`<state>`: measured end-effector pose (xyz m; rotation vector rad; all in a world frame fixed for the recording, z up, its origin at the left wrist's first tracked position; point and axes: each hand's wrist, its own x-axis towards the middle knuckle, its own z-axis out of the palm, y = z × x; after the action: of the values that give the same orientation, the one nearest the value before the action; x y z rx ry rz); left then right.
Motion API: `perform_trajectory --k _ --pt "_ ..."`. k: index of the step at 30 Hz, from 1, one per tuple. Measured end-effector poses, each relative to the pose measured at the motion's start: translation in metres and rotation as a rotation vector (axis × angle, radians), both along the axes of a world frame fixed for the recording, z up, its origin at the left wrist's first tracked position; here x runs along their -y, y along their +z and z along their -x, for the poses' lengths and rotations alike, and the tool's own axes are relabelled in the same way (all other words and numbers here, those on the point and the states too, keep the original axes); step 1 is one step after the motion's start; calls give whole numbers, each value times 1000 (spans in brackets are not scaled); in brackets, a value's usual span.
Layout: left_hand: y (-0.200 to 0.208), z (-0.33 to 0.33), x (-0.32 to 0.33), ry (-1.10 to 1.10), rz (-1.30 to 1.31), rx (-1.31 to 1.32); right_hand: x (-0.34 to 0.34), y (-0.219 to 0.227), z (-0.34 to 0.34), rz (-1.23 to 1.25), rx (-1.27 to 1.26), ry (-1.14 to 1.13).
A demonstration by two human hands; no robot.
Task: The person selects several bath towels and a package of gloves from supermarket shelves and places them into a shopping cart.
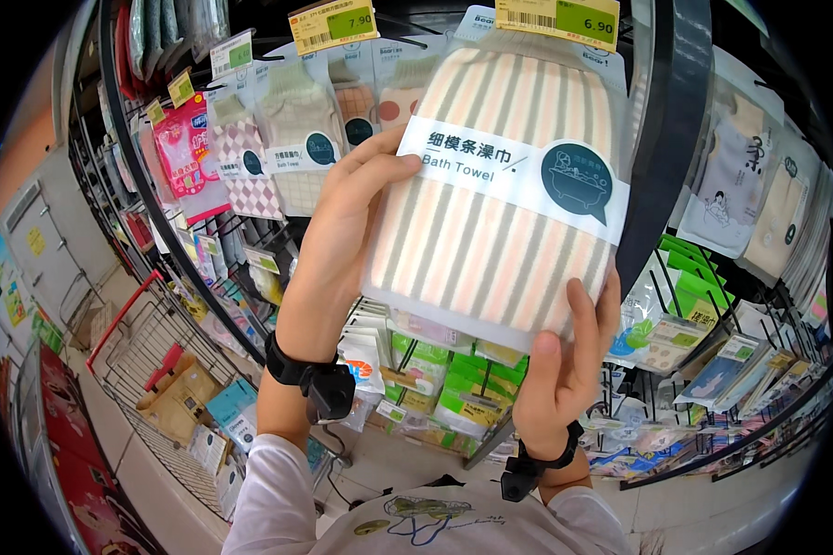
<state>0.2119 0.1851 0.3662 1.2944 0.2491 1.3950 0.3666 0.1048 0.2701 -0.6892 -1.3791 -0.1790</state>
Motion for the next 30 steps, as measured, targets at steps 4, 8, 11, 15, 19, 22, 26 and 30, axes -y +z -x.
perform_trajectory --k 4,8,11,15,19,22,26,30 --pt "-4 8 9 7 4 1 11 -4 -1 -11 48 -10" --pt "-5 13 29 -15 -5 43 20 -9 1 -87 62 38" --pt "-10 22 39 -20 -18 37 21 -16 14 -95 -59 39" --pt "-22 42 45 24 -35 -44 18 -26 33 -60 -136 -1" --pt "-71 72 38 36 -52 -123 15 -51 54 121 -100 -74" --pt "-127 111 49 46 -195 -271 18 -78 67 184 127 -81" --pt "-187 182 86 -191 83 -330 26 -113 88 357 234 165" --pt "-257 245 127 -188 400 -280 29 -134 148 587 384 343"
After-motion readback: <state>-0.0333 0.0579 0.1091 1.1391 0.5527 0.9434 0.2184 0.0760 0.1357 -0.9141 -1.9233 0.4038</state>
